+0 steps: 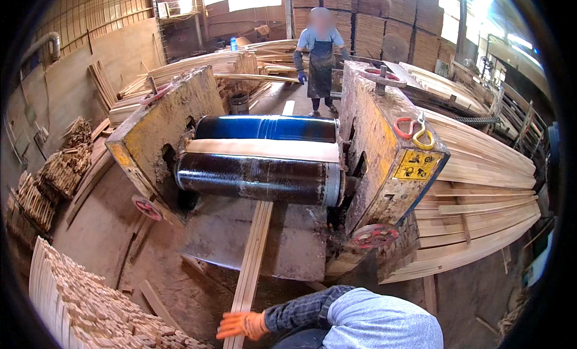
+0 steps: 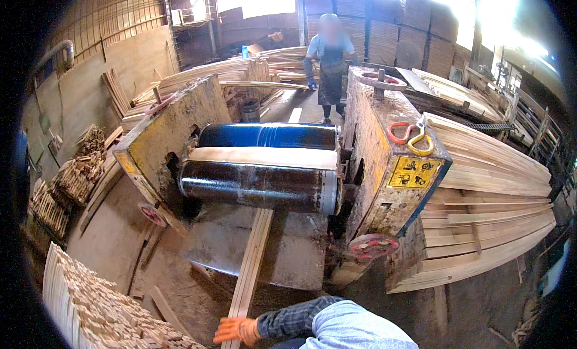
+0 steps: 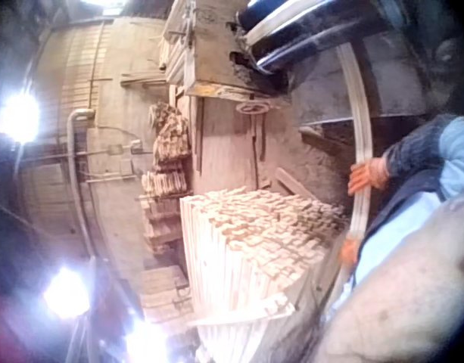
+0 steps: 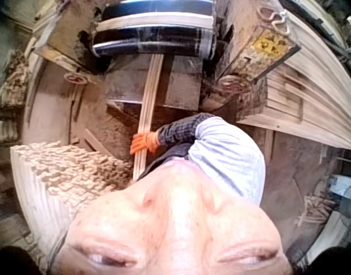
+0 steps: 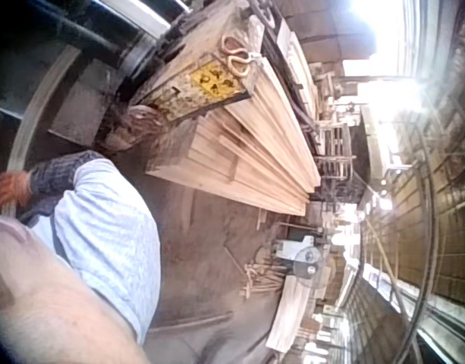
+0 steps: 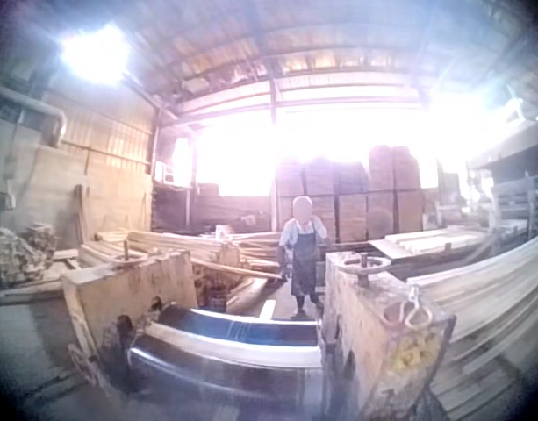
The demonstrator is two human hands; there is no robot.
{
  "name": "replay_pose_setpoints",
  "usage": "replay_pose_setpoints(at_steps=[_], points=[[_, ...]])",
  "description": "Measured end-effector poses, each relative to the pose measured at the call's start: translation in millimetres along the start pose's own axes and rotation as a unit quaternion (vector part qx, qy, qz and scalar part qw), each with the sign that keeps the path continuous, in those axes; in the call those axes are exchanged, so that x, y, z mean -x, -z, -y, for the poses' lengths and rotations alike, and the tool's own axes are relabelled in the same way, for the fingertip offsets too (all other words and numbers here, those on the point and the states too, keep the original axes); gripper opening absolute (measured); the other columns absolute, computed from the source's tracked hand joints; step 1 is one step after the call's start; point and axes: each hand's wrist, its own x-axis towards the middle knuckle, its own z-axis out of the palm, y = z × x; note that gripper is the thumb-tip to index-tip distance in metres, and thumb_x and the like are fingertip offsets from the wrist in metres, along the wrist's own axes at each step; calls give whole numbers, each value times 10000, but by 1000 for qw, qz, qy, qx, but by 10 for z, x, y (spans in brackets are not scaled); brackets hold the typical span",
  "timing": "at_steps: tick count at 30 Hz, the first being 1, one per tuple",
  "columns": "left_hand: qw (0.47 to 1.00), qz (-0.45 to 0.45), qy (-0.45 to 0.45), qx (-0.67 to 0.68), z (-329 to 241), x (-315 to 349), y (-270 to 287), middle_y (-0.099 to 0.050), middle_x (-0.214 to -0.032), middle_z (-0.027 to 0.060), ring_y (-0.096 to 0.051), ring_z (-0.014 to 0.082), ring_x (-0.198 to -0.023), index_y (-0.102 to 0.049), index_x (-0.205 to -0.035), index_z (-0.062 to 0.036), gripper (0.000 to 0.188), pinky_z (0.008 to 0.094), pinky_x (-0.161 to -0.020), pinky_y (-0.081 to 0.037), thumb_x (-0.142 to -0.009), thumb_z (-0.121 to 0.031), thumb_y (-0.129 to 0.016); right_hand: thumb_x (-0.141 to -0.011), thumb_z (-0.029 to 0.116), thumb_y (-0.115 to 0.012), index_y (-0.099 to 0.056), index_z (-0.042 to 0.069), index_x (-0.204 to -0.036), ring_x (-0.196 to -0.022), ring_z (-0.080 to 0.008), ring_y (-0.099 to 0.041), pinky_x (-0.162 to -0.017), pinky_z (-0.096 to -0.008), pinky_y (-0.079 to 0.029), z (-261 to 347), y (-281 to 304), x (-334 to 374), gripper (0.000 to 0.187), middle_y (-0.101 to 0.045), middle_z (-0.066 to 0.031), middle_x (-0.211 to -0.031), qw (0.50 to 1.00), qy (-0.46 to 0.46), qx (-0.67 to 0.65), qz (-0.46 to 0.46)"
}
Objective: The person picks up wooden planks from a large stack and feeds them into a roller machine one at a time, then returns to the stack to retrieve and organize the remaining planks, eventually tying a red cord around the end of the stack.
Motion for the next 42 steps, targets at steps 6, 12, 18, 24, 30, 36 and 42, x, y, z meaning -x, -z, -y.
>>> replay_pose_setpoints(at_steps=[6,12,18,24,30,36,42], points=[[999,-28,-43,-19,36,-143,9,-667,-1248,197,-631,393,-1137,-587,-1399,-124,457,521,-950,-520,-990,-329,-576,-820,298,-661,-556,162,-1440,-1130,-302,-650,-1013,-500,-452,-23,-814,-354,643,-691,-86,-1257,916,41,-391,-83],[997,-49,-46,-26,35,-138,1,-662,-1270,198,-625,392,-1161,-586,-1404,-112,474,519,-971,-516,-985,-335,-589,-656,80,-764,-594,158,-1314,-1214,-318,-600,-1223,-552,-300,-278,448,61,684,-669,-83,-1205,989,-60,50,125],[995,-67,-54,-45,109,-59,-50,-657,-1292,199,-618,390,-1185,-584,-1409,-100,492,517,-991,-512,-981,-342,-602,-739,26,-667,-608,198,-1328,-1381,-306,-496,-1290,-572,-187,-707,870,391,617,-625,-61,-1357,987,-137,61,65],[988,-99,-89,-80,267,73,-106,-652,-1315,200,-612,389,-1209,-583,-1413,-88,510,515,-1011,-507,-976,-349,-615,-830,133,-657,-517,158,-1467,-1482,-366,-398,-1281,-561,-218,-1121,669,685,653,-526,-122,-1519,947,-211,237,-43],[973,-135,-118,-146,507,327,-222,-647,-1337,201,-605,387,-1233,-582,-1418,-75,529,513,-1032,-503,-972,-356,-628,-649,35,-691,-314,196,-1629,-1444,-328,-458,-1289,-520,-222,-207,348,216,1061,-501,-119,-1540,995,-58,68,34],[990,-86,-89,-60,287,301,-53,-659,-1302,208,-617,392,-1214,-581,-1405,-65,595,504,-1028,-508,-904,-370,-682,-647,91,-784,-398,195,-1573,-1287,-301,-578,-1241,-499,-298,383,134,-162,1009,-606,-74,-1396,993,-17,41,109],[999,6,-9,37,220,436,472,-674,-1255,215,-633,399,-1187,-580,-1389,-55,675,493,-1020,-515,-823,-386,-743,-597,110,-755,-579,197,-1342,-1194,-265,-605,-1224,-528,-300,-99,474,75,770,-657,-38,-1222,989,-57,109,81]])
